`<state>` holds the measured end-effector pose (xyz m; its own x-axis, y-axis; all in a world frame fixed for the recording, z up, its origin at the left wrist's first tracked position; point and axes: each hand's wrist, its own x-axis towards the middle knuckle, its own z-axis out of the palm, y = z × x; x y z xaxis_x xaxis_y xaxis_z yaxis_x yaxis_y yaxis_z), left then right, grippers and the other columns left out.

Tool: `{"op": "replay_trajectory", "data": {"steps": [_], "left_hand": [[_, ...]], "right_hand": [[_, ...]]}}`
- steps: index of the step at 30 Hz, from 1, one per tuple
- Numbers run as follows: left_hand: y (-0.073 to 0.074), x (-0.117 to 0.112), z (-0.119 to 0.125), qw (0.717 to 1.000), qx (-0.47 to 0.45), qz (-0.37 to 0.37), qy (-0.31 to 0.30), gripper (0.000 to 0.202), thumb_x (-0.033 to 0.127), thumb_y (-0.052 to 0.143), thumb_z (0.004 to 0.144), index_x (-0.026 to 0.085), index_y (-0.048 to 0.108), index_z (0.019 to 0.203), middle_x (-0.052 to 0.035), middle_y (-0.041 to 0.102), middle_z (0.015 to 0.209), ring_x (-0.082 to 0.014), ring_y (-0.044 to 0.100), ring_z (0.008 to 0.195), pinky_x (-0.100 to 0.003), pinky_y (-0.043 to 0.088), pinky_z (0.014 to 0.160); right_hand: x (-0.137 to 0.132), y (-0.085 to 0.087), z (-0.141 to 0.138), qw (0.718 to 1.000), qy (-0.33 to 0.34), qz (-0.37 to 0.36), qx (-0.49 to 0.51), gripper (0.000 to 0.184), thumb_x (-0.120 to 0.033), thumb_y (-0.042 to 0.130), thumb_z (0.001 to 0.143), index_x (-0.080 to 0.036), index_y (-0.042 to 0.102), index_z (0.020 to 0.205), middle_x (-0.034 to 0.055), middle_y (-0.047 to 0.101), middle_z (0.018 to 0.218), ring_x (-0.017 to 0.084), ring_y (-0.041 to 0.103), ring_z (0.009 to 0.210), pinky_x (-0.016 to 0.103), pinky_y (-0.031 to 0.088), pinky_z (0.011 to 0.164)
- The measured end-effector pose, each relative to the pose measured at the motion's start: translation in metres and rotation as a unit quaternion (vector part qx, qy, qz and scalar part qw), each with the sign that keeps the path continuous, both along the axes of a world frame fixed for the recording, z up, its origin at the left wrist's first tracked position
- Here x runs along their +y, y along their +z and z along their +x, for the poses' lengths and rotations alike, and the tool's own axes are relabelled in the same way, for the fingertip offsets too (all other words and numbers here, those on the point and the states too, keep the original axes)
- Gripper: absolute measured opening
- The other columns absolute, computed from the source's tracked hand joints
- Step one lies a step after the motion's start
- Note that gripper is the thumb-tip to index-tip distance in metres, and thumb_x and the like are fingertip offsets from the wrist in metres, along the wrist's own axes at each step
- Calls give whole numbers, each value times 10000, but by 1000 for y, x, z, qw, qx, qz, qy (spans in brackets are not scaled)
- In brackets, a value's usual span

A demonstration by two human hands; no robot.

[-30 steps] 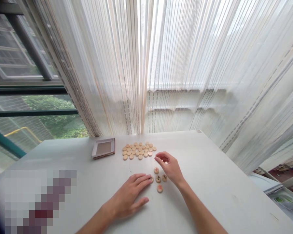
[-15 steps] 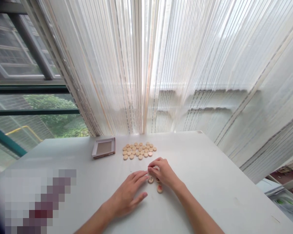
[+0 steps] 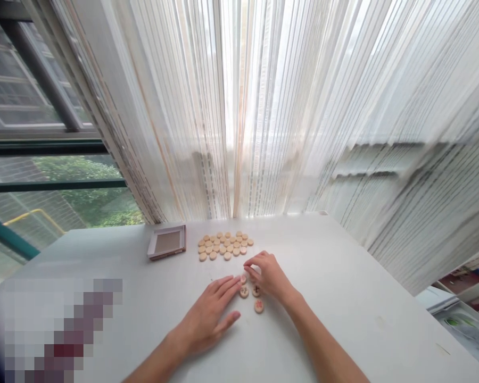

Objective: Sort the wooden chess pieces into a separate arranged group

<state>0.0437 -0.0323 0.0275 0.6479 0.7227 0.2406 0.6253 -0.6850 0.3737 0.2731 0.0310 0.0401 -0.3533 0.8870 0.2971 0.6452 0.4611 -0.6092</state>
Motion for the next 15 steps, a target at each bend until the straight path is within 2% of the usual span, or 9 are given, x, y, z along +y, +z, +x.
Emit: {"op": "replay_trajectory", "data": {"steps": [7,15], "left_hand": [[0,0,3,1000,13,4,10,650,439,475,1007,309,185,1573,2,334,1610,-257,313,1457,-467,302,1191],[-2,2,6,1000,23,2,14,670,459,447,1015,298,133,1585,-5,316,1618,-261,310,1456,-480,274,1193]], "right_hand": [[1,5,21,999,12,-36,-10,153,-331,646,900,-262,782,907,48,741,892,238,640,875,352,487,824],[3,1,22,999,14,-53,-4,166,-332,636,903,-254,783,909,53,721,899,235,647,887,339,497,833]]}}
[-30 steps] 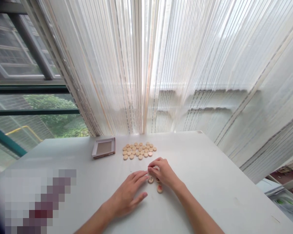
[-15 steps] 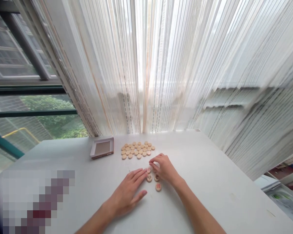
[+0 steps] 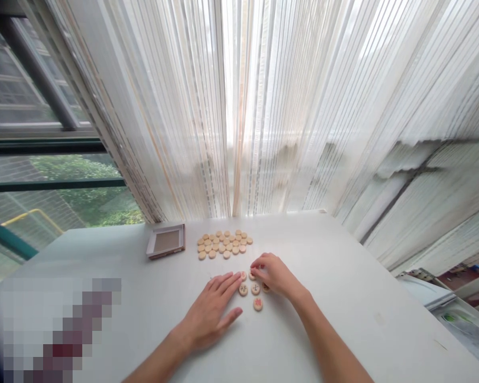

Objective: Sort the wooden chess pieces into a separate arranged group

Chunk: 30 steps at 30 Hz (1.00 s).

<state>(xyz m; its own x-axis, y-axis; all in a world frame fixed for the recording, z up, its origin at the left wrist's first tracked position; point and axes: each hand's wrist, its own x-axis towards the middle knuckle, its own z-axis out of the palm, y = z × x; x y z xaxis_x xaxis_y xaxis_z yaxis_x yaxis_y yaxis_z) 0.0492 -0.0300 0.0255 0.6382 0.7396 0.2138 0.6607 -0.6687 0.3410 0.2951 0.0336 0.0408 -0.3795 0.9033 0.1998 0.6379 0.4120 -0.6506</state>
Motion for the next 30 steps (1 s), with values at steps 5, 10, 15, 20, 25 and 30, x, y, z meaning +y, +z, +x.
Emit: {"op": "replay_trajectory", "data": {"steps": [5,10,15,20,25,30], "left_hand": [[0,-1,-1,1000,-8,5,-1,660,455,458,1012,304,158,1580,-11,336,1609,-266,328,1447,-477,289,1185],[0,-1,-1,1000,-7,3,0,670,450,453,1014,304,134,1584,-7,319,1617,-265,323,1449,-476,284,1188],[1,-1,0,1000,-8,2,1,672,451,461,1011,316,136,1583,3,328,1613,-262,326,1447,-470,282,1188],[2,-1,0,1000,-12,5,-2,665,453,470,1008,323,155,1579,2,334,1610,-265,337,1440,-471,284,1185],[2,-1,0,1000,-12,3,-1,660,451,463,1010,329,152,1579,8,325,1614,-265,327,1447,-475,283,1185],[0,-1,0,1000,-14,3,-3,662,445,461,1010,317,153,1581,-12,326,1614,-272,336,1442,-480,291,1182]], "right_hand": [[0,1,0,1000,2,-2,4,177,-333,628,906,-248,784,905,58,719,891,234,647,878,339,500,817],[2,-1,1,1000,-7,-1,7,230,-357,576,939,-245,777,936,59,720,881,230,649,856,339,505,796],[5,-3,3,1000,-6,-6,8,177,-373,671,867,-250,783,927,49,723,881,230,659,849,331,512,784],[3,-2,4,1000,-6,-7,12,180,-360,640,889,-249,780,912,46,731,887,223,663,845,329,515,788],[8,-8,5,999,-37,0,27,242,-356,552,939,-242,749,1018,40,736,897,201,668,788,325,535,763],[38,-17,2,995,-85,27,39,328,-305,519,939,-236,661,1226,65,686,1101,156,640,714,349,545,804]]}}
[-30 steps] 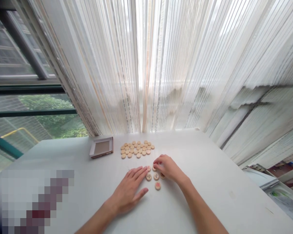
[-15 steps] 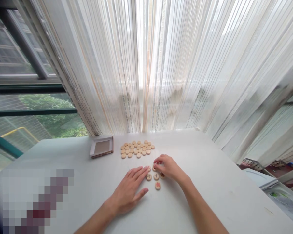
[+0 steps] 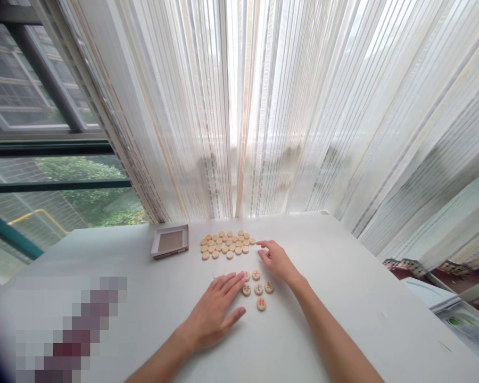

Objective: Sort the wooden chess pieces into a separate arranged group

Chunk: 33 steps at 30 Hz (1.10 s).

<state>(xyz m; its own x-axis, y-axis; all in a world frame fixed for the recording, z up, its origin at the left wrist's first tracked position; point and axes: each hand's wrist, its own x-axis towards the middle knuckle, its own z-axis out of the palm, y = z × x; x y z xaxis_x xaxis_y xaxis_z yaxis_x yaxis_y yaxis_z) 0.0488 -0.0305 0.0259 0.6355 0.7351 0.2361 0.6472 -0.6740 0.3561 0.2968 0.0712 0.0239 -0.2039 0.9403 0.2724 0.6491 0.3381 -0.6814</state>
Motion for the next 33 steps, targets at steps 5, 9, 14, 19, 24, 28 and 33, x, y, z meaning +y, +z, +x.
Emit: {"op": "replay_trajectory", "data": {"steps": [5,9,14,19,24,28,33], "left_hand": [[1,0,-3,999,-33,-1,-1,607,444,441,1018,297,221,1564,-41,361,1595,-268,367,1428,-484,321,1180],[3,0,-7,994,-102,-22,17,514,410,434,1027,272,335,1512,-71,418,1553,-258,405,1405,-470,362,1167],[2,-1,-8,984,-172,-33,28,410,312,503,1001,273,463,1407,-69,517,1452,-236,473,1340,-439,404,1143],[-1,0,-7,966,-253,-38,30,332,243,530,978,270,523,1309,-64,598,1313,-225,548,1229,-413,453,1082],[-6,3,-5,933,-350,-41,73,354,252,564,966,257,480,1311,-65,626,1169,-212,611,1040,-392,523,921],[-5,2,-4,922,-380,-15,76,345,252,609,947,248,506,1276,-51,628,1057,-202,611,945,-370,522,854],[3,-3,-5,924,-372,-33,81,67,258,605,952,213,636,990,-27,628,880,-180,598,811,-325,506,773]], "right_hand": [[28,1,-10,1000,22,21,-8,344,-270,584,889,-257,677,1219,71,619,1300,112,569,622,342,542,812],[30,2,-14,1000,11,24,-5,258,-353,607,878,-233,727,1072,56,711,1106,158,581,674,357,523,801],[16,6,-7,1000,-12,7,27,255,-439,603,872,-229,725,950,40,729,927,183,594,685,360,515,760],[-17,25,-6,996,-20,-22,84,351,-500,577,903,-234,685,1106,59,720,999,186,639,763,321,533,723],[-62,45,-37,913,86,-214,336,352,-489,691,855,-197,672,1053,37,684,848,168,625,745,272,494,660],[-87,45,-66,846,137,-303,417,279,-426,726,860,-196,644,994,19,668,825,139,604,742,227,437,621],[-99,34,-81,880,137,-252,379,302,-491,622,936,-193,579,908,0,637,736,136,595,676,230,417,583]]}}
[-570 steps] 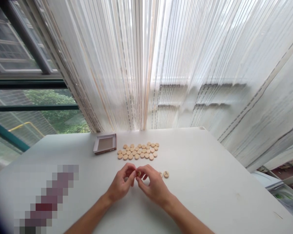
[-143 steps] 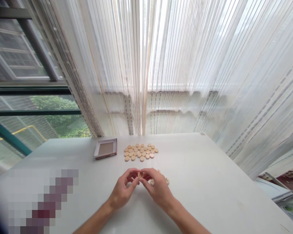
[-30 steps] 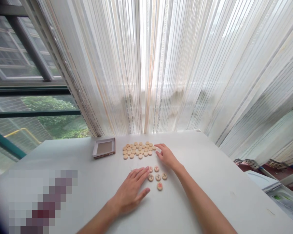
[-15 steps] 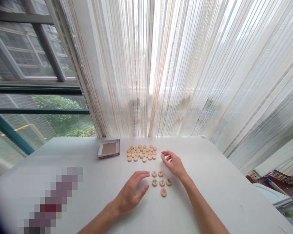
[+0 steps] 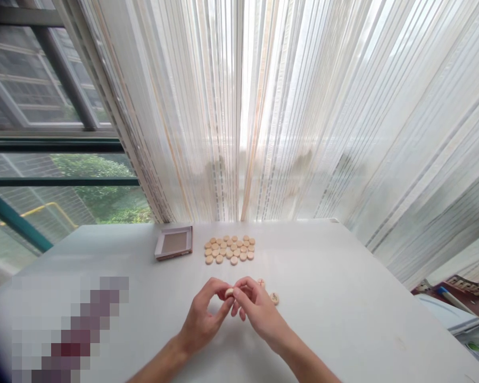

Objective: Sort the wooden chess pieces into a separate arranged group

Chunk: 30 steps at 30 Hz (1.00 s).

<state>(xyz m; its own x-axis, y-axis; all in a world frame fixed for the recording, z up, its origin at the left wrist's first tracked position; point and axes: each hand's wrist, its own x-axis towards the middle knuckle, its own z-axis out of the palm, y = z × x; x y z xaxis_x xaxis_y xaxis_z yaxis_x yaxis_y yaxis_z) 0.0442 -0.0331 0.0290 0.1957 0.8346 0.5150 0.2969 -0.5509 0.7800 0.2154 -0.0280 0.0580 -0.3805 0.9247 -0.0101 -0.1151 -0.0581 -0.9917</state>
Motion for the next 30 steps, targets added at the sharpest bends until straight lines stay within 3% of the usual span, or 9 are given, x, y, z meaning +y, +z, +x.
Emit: {"op": "replay_trajectory", "data": {"steps": [4,7,10,16,21,26,30], "left_hand": [[0,-1,1,997,-32,-66,-8,177,299,594,962,218,635,1115,-29,654,908,-181,627,839,-320,523,800],[-4,1,1,990,-80,-119,4,221,334,611,955,211,610,1138,-21,672,900,-180,654,839,-312,539,809],[-7,5,-1,984,-109,-139,5,177,352,621,949,194,635,1027,-31,693,923,-189,674,861,-308,540,820],[0,7,-5,986,-93,-135,-6,207,355,587,969,186,705,944,-40,717,888,-195,679,850,-299,519,821],[3,5,-2,989,-85,-122,-20,187,339,589,964,196,691,1029,-44,713,942,-199,676,882,-302,524,837],[1,5,-2,988,-82,-132,-4,167,344,623,939,188,679,922,-30,708,851,-191,671,813,-291,528,796],[3,5,-4,991,-51,-125,-19,212,344,546,980,199,702,977,-49,715,931,-202,665,890,-311,514,853]], "right_hand": [[-5,-9,-3,986,-62,123,-93,258,-473,547,983,-217,548,959,19,679,840,152,640,687,256,452,611],[-8,-13,-3,973,-81,162,-140,214,-439,528,996,-243,540,1080,29,703,885,177,682,737,251,450,577],[-8,-14,-2,970,-66,179,-149,191,-383,533,995,-262,538,1144,36,718,946,181,699,783,263,491,622],[-6,-17,-1,959,-59,225,-165,157,-277,605,935,-257,557,1084,17,705,904,170,662,780,280,538,692],[-5,-19,0,947,-72,253,-182,142,-251,587,940,-259,583,1081,18,704,923,160,648,773,282,540,712],[-4,-7,4,947,-57,248,-196,76,-292,597,943,-237,588,994,13,691,880,156,644,747,261,527,665],[9,4,22,954,-64,220,-195,133,-356,583,958,-229,620,948,18,699,861,167,657,756,260,531,644]]}}
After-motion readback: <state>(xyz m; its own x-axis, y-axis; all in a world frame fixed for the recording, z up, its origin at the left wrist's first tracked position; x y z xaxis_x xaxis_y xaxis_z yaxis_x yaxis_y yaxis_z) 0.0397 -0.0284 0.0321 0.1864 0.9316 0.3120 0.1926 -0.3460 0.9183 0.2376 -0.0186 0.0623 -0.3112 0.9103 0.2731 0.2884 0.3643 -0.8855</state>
